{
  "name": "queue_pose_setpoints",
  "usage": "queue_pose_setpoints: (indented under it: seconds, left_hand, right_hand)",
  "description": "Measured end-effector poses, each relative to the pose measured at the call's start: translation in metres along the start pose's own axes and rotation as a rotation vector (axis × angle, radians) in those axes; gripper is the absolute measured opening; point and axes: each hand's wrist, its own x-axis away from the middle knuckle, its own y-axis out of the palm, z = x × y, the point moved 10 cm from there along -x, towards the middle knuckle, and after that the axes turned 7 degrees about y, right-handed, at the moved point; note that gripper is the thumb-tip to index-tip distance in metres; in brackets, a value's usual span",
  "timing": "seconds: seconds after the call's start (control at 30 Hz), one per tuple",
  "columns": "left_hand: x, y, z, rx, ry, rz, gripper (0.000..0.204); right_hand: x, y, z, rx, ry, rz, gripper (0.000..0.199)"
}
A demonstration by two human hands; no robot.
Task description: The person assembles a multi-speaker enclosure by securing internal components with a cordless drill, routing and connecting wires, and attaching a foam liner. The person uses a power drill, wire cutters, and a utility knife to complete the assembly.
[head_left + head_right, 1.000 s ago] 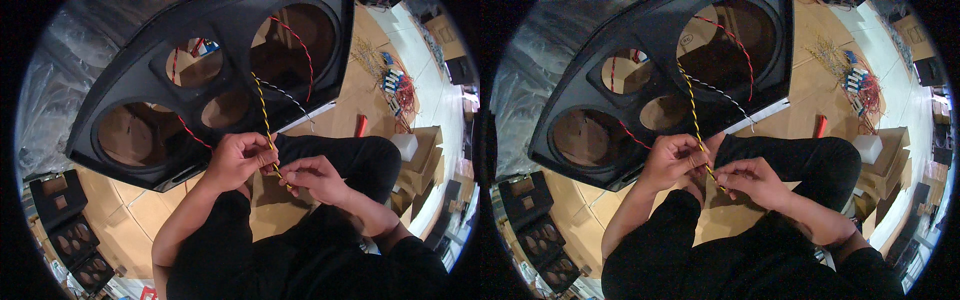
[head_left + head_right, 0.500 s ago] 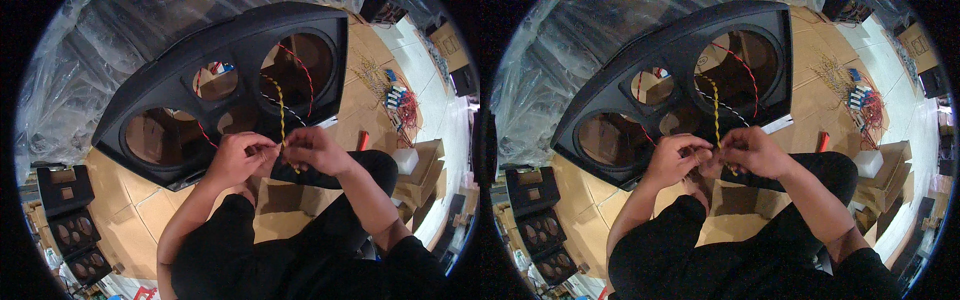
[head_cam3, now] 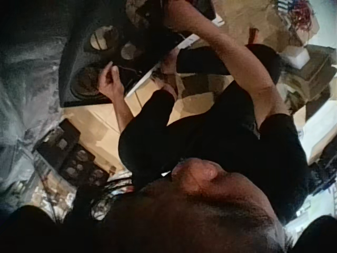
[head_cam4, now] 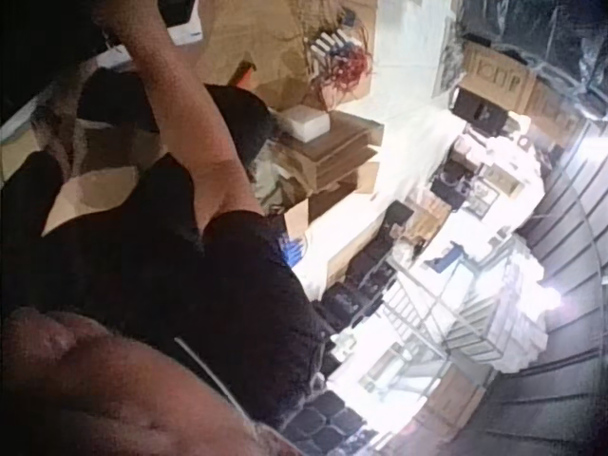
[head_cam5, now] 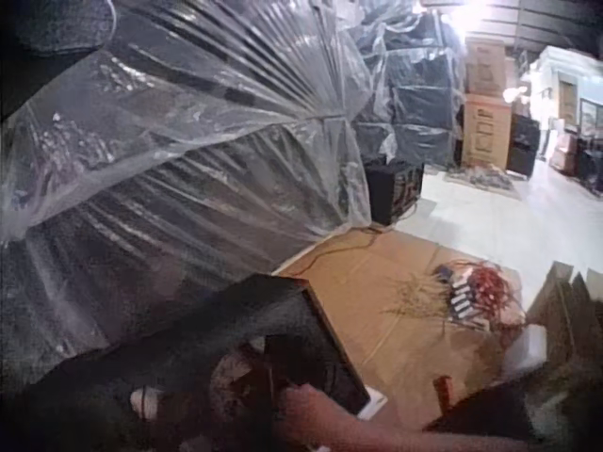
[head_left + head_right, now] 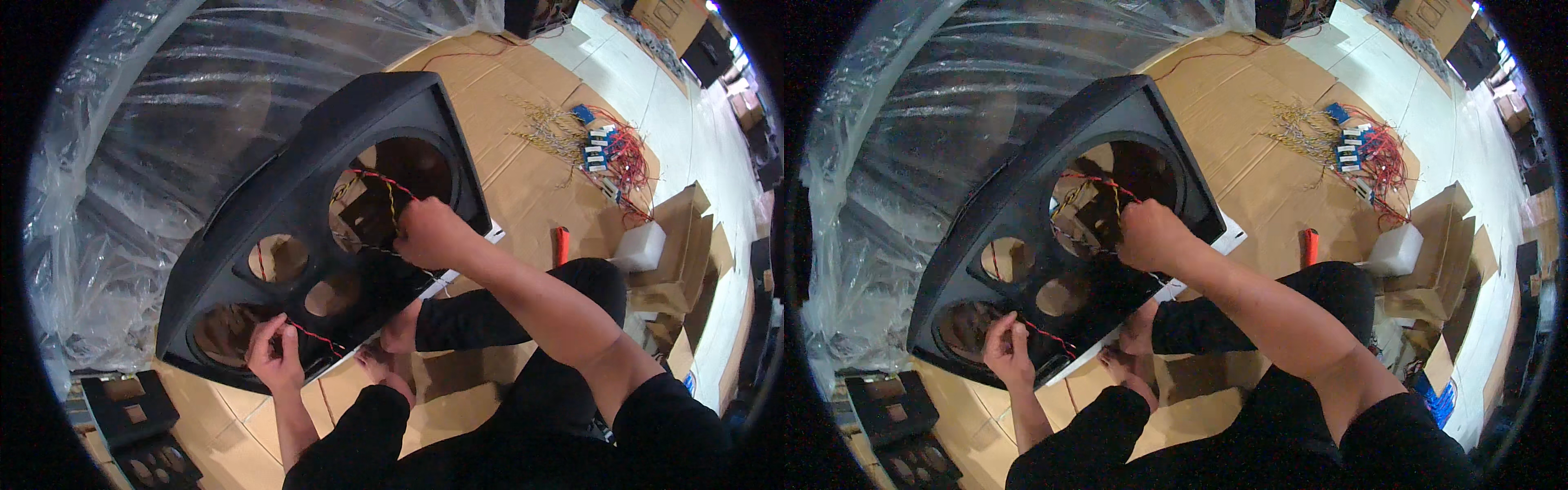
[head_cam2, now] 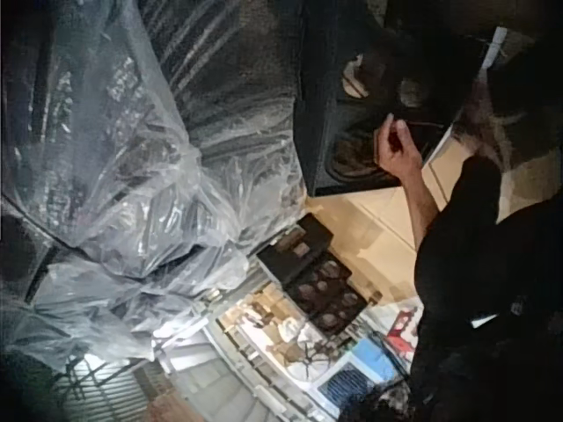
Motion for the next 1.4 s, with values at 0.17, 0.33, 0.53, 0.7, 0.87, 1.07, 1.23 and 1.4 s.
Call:
queue_pose_setpoints:
  seconds: [0.17, 0.33, 0.53, 0.7, 0.87, 1.07, 1.23, 1.4]
  left_hand:
    - [0.006, 0.012, -0.015, 0.097, -0.055, 0.001, 0.022]
    - [0.008, 0.019, -0.022, 0.174, -0.079, 0.032, 0.022]
    - [0.014, 0.014, -0.022, 0.194, -0.023, 0.057, 0.023]
    - [0.017, 0.021, -0.023, 0.215, 0.017, 0.081, 0.024]
    - [0.020, 0.008, -0.023, 0.138, 0.075, 0.100, 0.021]
    - [0.022, 0.014, -0.032, 0.228, 0.000, 0.093, 0.022]
    - [0.022, 0.016, -0.032, 0.247, 0.011, 0.032, 0.022]
    - [0.024, 0.017, -0.034, 0.271, -0.002, 0.031, 0.022]
  right_hand:
    - [-0.007, 0.009, -0.013, 0.127, -0.036, -0.218, 0.026]
    - [-0.024, 0.051, -0.030, 0.393, -0.470, -0.625, 0.031]
    - [-0.069, 0.081, -0.023, 0.370, -0.261, -0.556, 0.034]
    - [-0.099, 0.116, -0.016, 0.211, -0.206, -0.450, 0.036]
    - [-0.090, 0.114, -0.052, 0.199, -0.274, -0.327, 0.039]
    - [-0.122, 0.173, -0.001, -0.564, 0.095, -0.553, 0.038]
    - [-0.131, 0.185, 0.006, -0.760, 0.110, -0.589, 0.039]
    - [-0.090, 0.159, -0.035, -1.081, 0.211, -0.747, 0.041]
